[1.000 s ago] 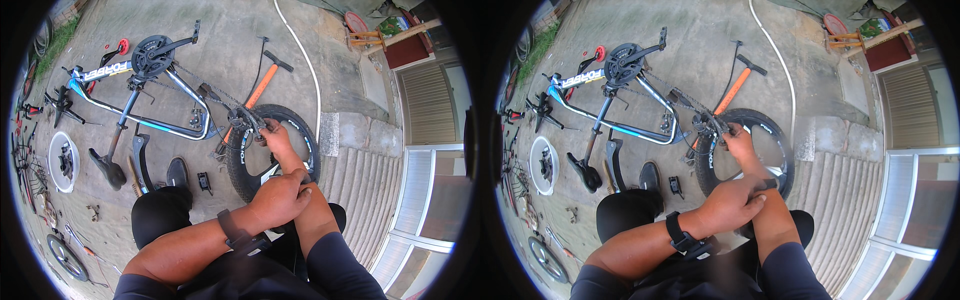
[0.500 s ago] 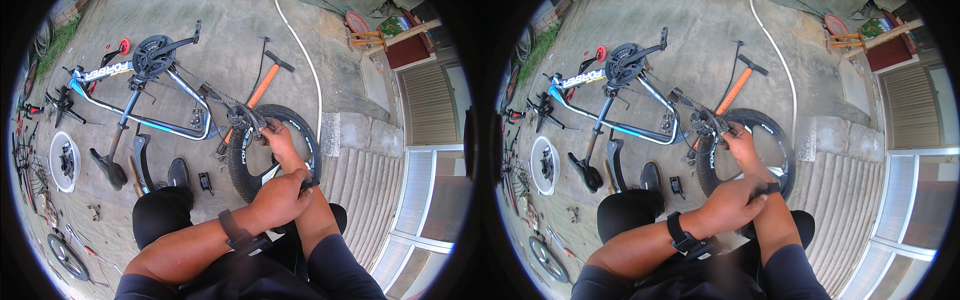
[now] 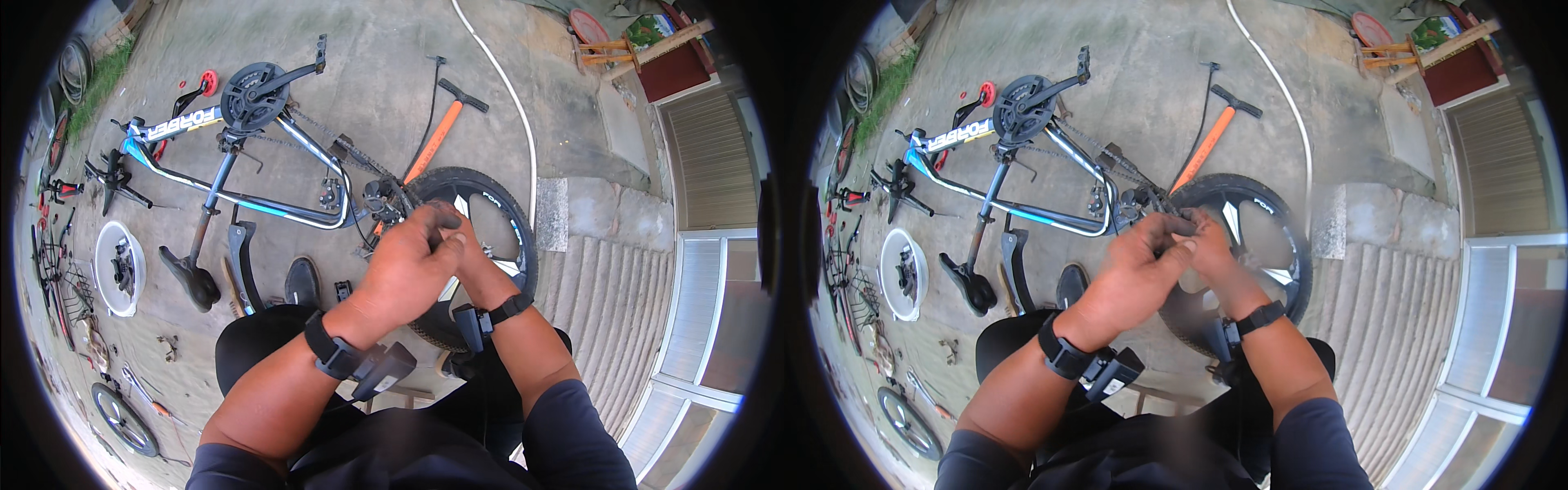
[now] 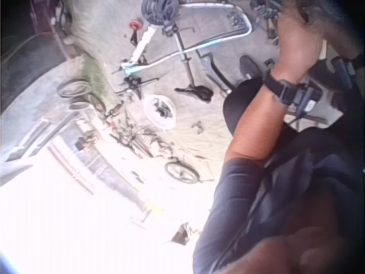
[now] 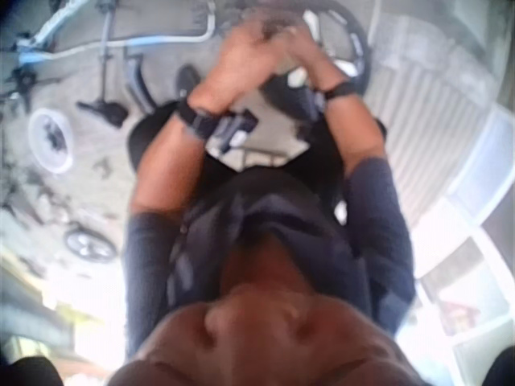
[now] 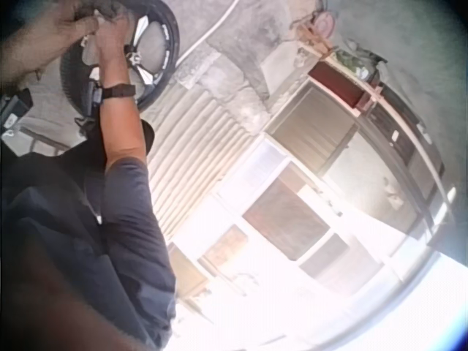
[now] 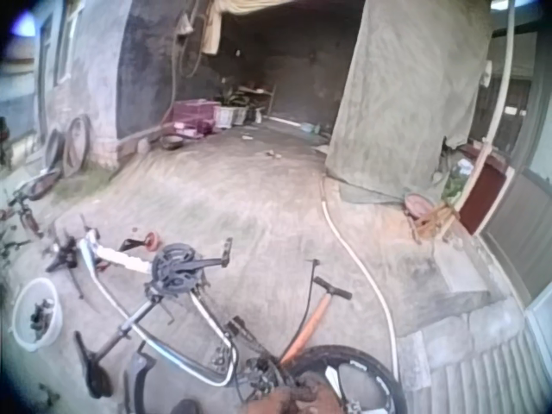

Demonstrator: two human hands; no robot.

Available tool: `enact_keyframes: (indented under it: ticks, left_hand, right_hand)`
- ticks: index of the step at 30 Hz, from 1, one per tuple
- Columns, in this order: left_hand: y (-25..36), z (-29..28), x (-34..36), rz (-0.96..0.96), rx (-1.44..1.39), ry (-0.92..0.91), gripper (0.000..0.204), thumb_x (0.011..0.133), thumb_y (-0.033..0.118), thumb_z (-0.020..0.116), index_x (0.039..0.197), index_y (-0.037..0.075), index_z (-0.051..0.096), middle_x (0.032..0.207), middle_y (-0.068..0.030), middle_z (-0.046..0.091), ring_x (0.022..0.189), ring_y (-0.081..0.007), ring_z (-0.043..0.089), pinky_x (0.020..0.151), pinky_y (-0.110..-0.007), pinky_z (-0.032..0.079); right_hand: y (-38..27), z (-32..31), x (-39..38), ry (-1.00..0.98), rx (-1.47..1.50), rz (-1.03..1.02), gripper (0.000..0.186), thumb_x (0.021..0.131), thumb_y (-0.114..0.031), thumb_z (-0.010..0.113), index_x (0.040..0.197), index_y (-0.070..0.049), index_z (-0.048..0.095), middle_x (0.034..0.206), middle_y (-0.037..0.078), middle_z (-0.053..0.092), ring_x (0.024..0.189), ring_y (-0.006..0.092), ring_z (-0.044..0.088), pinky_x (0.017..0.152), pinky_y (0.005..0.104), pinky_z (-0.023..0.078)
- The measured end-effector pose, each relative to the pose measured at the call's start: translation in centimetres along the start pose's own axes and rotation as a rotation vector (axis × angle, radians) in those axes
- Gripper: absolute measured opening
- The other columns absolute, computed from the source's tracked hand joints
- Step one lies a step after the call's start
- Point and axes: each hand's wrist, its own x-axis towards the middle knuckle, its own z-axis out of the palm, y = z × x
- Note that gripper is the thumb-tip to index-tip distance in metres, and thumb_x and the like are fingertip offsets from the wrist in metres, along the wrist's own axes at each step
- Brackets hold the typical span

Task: The person works on a bicycle's rear derailleur and chain. They handle the derailleur, adjust the chain, and manipulate small components with their hands.

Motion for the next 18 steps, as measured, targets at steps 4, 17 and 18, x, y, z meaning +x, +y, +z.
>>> enact_keyframes:
  ticks: [4, 17, 18]
  left_hand:
    - [3.0, -2.8, 1.1, -0.245, -0.195, 0.181, 0.024, 0.101, 0.016, 0.060, 0.118, -0.001, 0.058, 0.081, 0.0015, 0.059, 0.063, -0.0078, 0.054, 0.052, -0.025, 0.043]
    - [3.9, -7.3, 1.9, -0.109, -0.652, 0.556, 0.028, 0.098, 0.006, 0.053, 0.125, -0.003, 0.051, 0.101, -0.0091, 0.063, 0.088, -0.0202, 0.066, 0.073, -0.032, 0.050]
    - [3.9, -7.4, 1.8, -0.105, -0.651, 0.555, 0.028, 0.098, 0.006, 0.053, 0.125, -0.003, 0.051, 0.101, -0.0093, 0.063, 0.088, -0.0202, 0.066, 0.073, -0.032, 0.050]
  right_hand:
    - [-0.4, 0.4, 0.4, 0.083, -0.212, 0.300, 0.027, 0.096, -0.008, 0.067, 0.121, -0.005, 0.058, 0.103, 0.004, 0.069, 0.090, 0.0144, 0.069, 0.068, 0.0300, 0.054]
    - [9.9, -3.5, 3.7, 0.298, -0.054, 0.541, 0.028, 0.098, -0.006, 0.058, 0.126, -0.004, 0.055, 0.102, 0.008, 0.069, 0.079, 0.0260, 0.075, 0.063, 0.0347, 0.059]
    - [10.4, -3.2, 3.7, 0.309, -0.046, 0.563, 0.028, 0.099, -0.006, 0.058, 0.127, -0.004, 0.055, 0.102, 0.009, 0.069, 0.078, 0.0263, 0.075, 0.062, 0.0347, 0.059]
